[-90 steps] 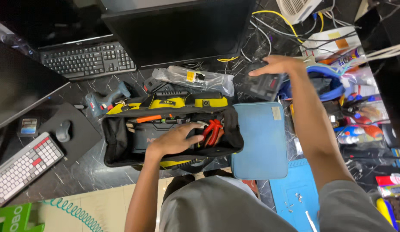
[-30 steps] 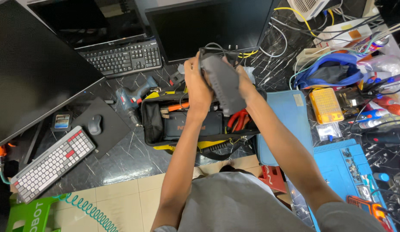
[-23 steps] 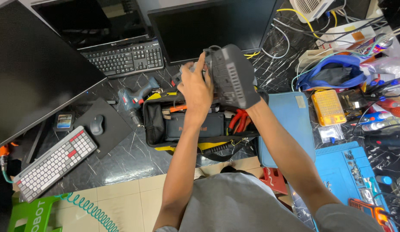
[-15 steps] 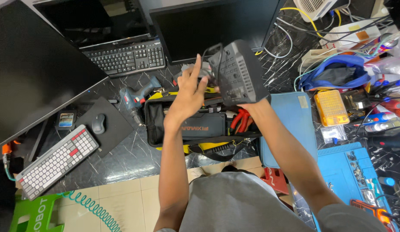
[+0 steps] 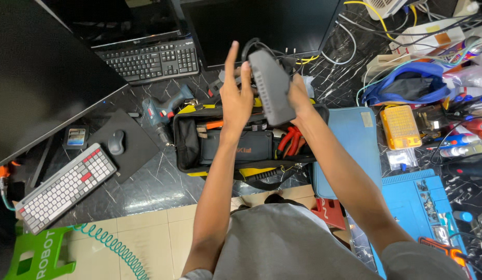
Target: The person packs various tools into a yellow and black tool bag. They place a power drill, a battery charger, a tape measure, and other small items into the bag, then close and secure the bag's straps.
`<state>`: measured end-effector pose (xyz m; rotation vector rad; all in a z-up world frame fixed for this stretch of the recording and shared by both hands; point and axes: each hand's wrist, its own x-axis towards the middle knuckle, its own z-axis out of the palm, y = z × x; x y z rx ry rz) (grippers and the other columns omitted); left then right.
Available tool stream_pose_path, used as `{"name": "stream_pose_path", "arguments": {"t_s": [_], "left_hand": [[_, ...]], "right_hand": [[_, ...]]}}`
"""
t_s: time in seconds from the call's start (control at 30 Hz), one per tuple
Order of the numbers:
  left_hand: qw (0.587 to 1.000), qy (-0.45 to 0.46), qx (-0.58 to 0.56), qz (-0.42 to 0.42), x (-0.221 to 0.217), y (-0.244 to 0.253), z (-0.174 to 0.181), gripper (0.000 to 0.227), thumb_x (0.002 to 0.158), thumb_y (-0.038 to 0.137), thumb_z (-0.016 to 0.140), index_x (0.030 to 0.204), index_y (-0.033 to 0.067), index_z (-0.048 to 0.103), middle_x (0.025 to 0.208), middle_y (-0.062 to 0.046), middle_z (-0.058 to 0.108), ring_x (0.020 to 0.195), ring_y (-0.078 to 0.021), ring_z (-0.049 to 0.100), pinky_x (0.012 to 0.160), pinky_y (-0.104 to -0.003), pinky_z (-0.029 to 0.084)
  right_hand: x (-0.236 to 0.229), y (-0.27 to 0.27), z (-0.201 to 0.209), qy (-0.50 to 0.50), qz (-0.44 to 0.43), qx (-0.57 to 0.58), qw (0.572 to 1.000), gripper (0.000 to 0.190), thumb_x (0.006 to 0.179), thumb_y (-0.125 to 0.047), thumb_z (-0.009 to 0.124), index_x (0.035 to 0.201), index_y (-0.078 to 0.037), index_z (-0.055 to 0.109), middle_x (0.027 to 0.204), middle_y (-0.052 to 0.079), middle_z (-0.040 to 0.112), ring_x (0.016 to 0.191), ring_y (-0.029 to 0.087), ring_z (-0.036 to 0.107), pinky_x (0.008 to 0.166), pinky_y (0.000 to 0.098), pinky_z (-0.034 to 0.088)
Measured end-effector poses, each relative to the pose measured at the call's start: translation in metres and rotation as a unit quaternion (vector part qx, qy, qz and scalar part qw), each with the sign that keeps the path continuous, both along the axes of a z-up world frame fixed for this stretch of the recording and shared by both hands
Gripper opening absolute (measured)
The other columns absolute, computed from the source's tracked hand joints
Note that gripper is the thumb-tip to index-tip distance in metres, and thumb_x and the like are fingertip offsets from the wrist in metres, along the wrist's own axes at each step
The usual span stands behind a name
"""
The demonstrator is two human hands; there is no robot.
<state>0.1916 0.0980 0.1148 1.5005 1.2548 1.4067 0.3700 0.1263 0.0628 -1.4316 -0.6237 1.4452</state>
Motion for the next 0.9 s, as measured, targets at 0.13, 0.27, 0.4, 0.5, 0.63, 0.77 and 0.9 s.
{"name": "stream_pose_path", "arguments": {"t_s": [0.13,0.27,0.4,0.5,0.63,0.77,0.9], "left_hand": [[0.998,-0.017,0.037,-0.053,0.003,0.005,-0.02,0.048,0.133,0.03,0.033,0.18,0.0259,0.039,0.119,-0.003,0.084,0.064,-0.0055,0.044,0.068,-0.026,0.045],[0.997,0.075,-0.005,-0.032,0.016,-0.009,-0.02,0.056,0.125,0.003,0.041,0.179,-0.0004,0.028,0.082,-0.007,0.069,0.065,-0.015,0.06,0.065,-0.034,0.06],[0.942,0.32,-0.084,0.052,0.03,-0.047,0.01,0.063,0.111,-0.012,0.057,0.171,-0.0188,0.04,0.126,-0.04,0.08,0.109,-0.0404,0.085,0.098,-0.048,0.071],[0.852,0.512,-0.11,0.022,0.032,-0.048,-0.056,0.044,0.104,0.011,0.067,0.144,-0.0063,0.074,0.097,-0.016,0.086,0.139,-0.0377,0.068,0.096,-0.051,0.059],[0.914,0.379,-0.135,-0.05,0.033,-0.06,-0.081,0.05,0.103,0.002,0.073,0.151,-0.0112,0.07,0.117,-0.03,0.083,0.107,-0.0407,0.079,0.083,-0.044,0.067],[0.942,0.233,-0.2,-0.135,0.019,-0.084,-0.081,0.071,0.104,-0.003,0.055,0.17,-0.0175,0.033,0.148,-0.045,0.059,0.087,-0.0406,0.076,0.069,-0.047,0.063],[0.92,0.197,-0.193,-0.278,-0.012,-0.105,-0.112,0.071,0.107,0.009,0.055,0.174,-0.0075,0.037,0.156,-0.036,0.044,0.062,-0.0376,0.066,0.056,-0.052,0.057]], "right_hand": [[-0.022,-0.021,0.05,0.029,0.007,0.076,0.997,0.079,0.088,-0.059,0.081,0.154,-0.023,0.057,0.146,0.006,0.072,0.135,0.021,0.069,0.114,0.0402,0.062],[-0.011,-0.022,0.037,0.012,0.038,0.064,0.997,0.055,0.103,-0.054,0.068,0.149,-0.025,0.068,0.121,0.001,0.076,0.105,0.017,0.072,0.086,0.0328,0.06],[0.0,-0.023,0.019,0.043,0.127,0.217,0.967,0.051,0.117,-0.036,0.075,0.16,-0.01,0.064,0.149,0.012,0.075,0.136,0.024,0.073,0.112,0.043,0.064],[-0.006,-0.042,0.04,-0.007,0.173,0.178,0.969,0.048,0.115,-0.035,0.077,0.16,-0.022,0.067,0.145,0.002,0.077,0.132,0.017,0.075,0.111,0.0384,0.066],[0.008,-0.048,0.037,-0.003,0.197,0.127,0.972,0.053,0.114,-0.041,0.076,0.163,-0.026,0.066,0.143,0.002,0.08,0.125,0.018,0.08,0.102,0.0405,0.07],[0.025,-0.047,0.049,-0.039,0.313,0.203,0.927,0.07,0.108,-0.044,0.08,0.168,-0.014,0.06,0.157,0.008,0.07,0.14,0.021,0.065,0.118,0.0481,0.059],[0.056,-0.024,0.02,-0.09,0.449,0.213,0.863,0.076,0.098,-0.041,0.087,0.163,-0.008,0.067,0.16,0.016,0.072,0.145,0.031,0.067,0.118,0.0503,0.058]]}}
